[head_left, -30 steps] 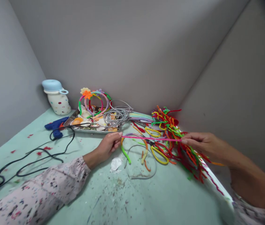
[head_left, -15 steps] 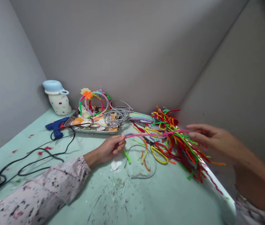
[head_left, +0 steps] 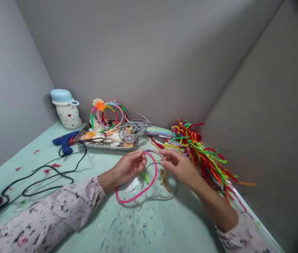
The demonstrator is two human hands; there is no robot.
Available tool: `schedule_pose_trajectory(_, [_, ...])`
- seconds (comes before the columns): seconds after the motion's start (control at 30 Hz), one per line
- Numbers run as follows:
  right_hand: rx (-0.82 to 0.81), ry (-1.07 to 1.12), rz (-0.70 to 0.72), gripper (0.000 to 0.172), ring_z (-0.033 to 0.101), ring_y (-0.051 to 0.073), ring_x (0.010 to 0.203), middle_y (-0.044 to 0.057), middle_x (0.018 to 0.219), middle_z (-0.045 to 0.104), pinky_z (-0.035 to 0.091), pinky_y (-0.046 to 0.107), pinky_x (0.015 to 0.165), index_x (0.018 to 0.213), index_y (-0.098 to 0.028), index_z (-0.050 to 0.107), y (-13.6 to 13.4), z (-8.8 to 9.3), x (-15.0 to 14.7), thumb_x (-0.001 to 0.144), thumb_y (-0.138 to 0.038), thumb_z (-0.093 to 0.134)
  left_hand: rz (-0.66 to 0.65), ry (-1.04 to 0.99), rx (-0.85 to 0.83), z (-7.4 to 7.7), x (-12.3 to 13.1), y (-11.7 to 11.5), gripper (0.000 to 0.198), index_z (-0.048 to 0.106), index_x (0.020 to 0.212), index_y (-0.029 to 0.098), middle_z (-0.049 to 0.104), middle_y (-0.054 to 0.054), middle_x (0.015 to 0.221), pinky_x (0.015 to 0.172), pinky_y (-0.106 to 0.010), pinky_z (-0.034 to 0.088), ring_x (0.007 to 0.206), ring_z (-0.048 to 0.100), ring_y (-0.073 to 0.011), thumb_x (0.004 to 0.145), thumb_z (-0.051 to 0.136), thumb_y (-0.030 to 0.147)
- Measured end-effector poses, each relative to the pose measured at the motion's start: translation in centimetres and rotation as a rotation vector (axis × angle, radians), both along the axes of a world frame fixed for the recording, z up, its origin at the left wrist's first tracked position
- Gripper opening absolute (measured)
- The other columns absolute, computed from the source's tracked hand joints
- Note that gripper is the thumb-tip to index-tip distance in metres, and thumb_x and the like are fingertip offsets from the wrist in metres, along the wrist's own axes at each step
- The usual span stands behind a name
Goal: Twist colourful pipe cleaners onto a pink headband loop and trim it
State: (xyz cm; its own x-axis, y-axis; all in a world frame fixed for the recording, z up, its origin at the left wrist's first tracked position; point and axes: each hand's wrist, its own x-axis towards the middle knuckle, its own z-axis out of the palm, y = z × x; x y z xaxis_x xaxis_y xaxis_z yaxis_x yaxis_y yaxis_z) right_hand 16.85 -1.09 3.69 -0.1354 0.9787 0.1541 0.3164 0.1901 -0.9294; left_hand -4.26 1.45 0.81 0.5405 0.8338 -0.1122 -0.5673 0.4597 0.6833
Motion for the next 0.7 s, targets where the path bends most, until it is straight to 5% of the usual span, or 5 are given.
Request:
schedule_pose_trajectory(0.17, [0.232, 0.008, 0.005, 0.026, 0.061, 0.015, 0.075, 0.005, 0.096, 0.067, 0.050, 0.029, 0.071, 0.103, -0.021, 0.069, -0.1, -0.7, -3.9, 0.079, -0.030, 0.066, -0.039, 0.030, 0.051, -0.2, 0.3, -0.5, 0.015, 0.062, 0.082, 0.010, 0.061, -0.004, 0.067, 0.049, -0.016, 0.046, 0.052, 0.055, -0.0074, 0.088, 0.056, 0.023])
schedule_pose_trajectory(0.47, [-0.073, 0.386, -0.129, 0.032, 0.054, 0.012, 0.054, 0.001, 0.079, 0.066, 0.042, 0.025, 0.050, 0.092, -0.019, 0.068, 0.5, -2.8, -3.5, 0.078, -0.048, 0.066, -0.239, 0.132, 0.081, -0.1, 0.2, -0.7, 0.016, 0.064, 0.083, 0.008, 0.066, -0.007, 0.071, 0.048, -0.016, 0.044, 0.048, 0.056, -0.0064, 0.083, 0.062, 0.023])
schedule_pose_trajectory(0.7, [-0.063, 0.323, -0.125, 0.029, 0.050, 0.012, 0.052, -0.002, 0.063, 0.060, 0.038, 0.023, 0.049, 0.087, -0.019, 0.067, 0.3, -3.4, -3.7, 0.080, -0.047, 0.064, -0.188, 0.169, 0.089, -0.3, 0.3, -0.8, 0.021, 0.062, 0.087, 0.009, 0.063, -0.005, 0.073, 0.047, -0.014, 0.041, 0.048, 0.053, -0.0041, 0.083, 0.065, 0.029])
